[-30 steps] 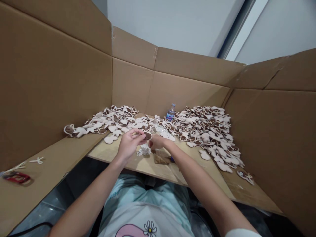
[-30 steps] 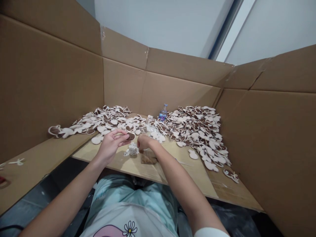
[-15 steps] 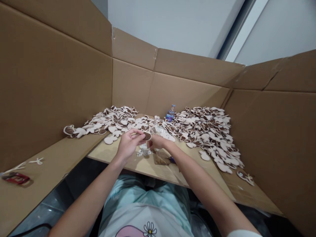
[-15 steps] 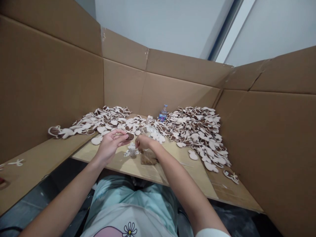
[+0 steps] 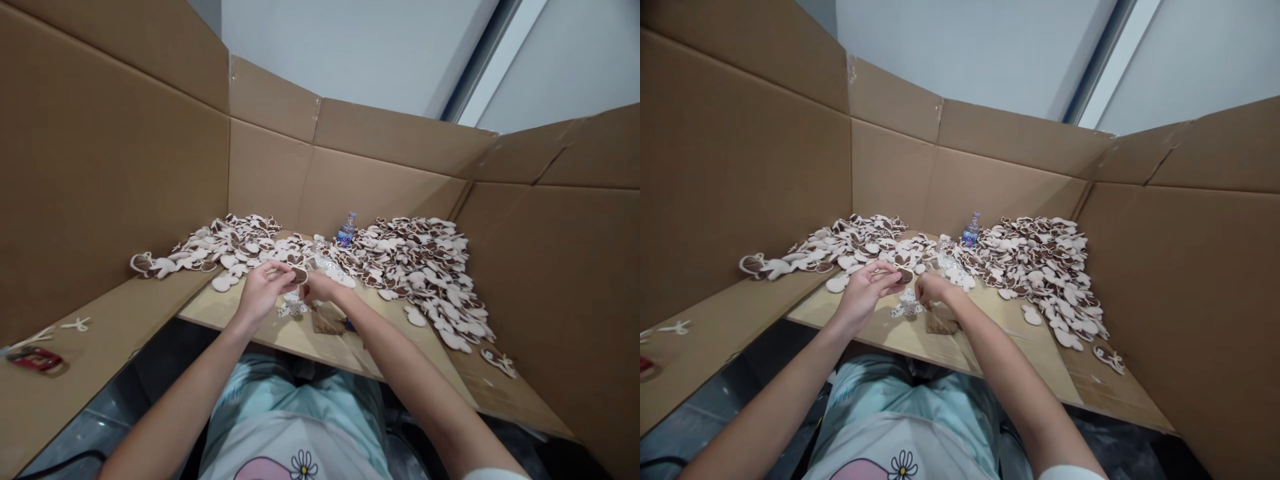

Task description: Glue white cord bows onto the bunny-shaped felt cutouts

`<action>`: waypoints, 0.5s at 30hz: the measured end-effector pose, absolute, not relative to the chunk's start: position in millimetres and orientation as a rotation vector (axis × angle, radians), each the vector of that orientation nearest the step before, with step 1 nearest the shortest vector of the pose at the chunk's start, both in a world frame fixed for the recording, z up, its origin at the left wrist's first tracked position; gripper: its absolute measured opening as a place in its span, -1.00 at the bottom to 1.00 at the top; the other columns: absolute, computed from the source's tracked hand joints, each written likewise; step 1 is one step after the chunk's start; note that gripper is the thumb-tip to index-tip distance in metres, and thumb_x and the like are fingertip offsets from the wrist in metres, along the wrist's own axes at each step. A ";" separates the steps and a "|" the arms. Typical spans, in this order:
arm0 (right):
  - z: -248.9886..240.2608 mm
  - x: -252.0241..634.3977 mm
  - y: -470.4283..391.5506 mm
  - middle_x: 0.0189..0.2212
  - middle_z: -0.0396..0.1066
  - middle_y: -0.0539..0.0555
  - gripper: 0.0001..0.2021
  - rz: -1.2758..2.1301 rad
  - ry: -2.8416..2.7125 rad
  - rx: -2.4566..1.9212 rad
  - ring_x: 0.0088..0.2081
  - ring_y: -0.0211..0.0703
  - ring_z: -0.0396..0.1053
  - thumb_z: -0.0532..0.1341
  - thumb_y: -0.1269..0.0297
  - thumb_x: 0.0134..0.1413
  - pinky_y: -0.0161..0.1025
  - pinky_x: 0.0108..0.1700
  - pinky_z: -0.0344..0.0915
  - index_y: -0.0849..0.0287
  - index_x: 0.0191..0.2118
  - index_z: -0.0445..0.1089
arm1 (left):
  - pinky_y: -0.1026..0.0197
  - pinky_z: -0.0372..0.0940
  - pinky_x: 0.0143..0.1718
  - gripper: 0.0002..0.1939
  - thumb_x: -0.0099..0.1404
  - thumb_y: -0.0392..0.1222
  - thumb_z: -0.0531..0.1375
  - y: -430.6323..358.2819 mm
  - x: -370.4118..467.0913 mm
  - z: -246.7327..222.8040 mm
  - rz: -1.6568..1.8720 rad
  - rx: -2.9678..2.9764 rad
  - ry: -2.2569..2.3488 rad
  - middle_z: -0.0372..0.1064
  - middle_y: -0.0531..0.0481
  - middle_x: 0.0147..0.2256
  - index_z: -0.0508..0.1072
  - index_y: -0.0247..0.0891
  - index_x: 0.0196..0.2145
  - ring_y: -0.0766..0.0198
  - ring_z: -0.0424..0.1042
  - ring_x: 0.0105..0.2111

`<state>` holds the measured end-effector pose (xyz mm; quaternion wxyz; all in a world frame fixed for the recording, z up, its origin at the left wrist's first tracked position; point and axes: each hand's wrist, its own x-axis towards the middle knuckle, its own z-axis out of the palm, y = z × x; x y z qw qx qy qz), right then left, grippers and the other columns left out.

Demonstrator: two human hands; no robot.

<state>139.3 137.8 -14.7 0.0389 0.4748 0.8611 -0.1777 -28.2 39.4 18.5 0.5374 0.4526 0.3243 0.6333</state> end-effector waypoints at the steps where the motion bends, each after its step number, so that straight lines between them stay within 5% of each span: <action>1: -14.8 139.5 137.4 -0.02 0.39 0.13 -0.70 -0.548 2.639 1.458 -0.10 -0.07 0.42 0.21 0.20 0.23 -0.06 -0.11 0.42 0.22 0.01 0.37 | 0.21 0.47 -0.28 -0.79 -0.05 -0.25 0.40 39.4 -28.1 18.4 1.507 1.078 0.775 0.46 0.10 -0.55 0.44 -0.30 -0.48 0.32 0.50 -0.47; 15: -9.6 136.0 136.6 -0.03 0.40 0.12 -0.71 -0.502 2.648 1.446 -0.11 -0.08 0.43 0.21 0.20 0.22 -0.07 -0.11 0.42 0.23 0.00 0.38 | 0.17 0.46 -0.27 -0.79 -0.07 -0.25 0.40 37.2 -26.6 20.7 1.513 1.066 0.775 0.44 0.09 -0.56 0.45 -0.31 -0.49 0.30 0.49 -0.48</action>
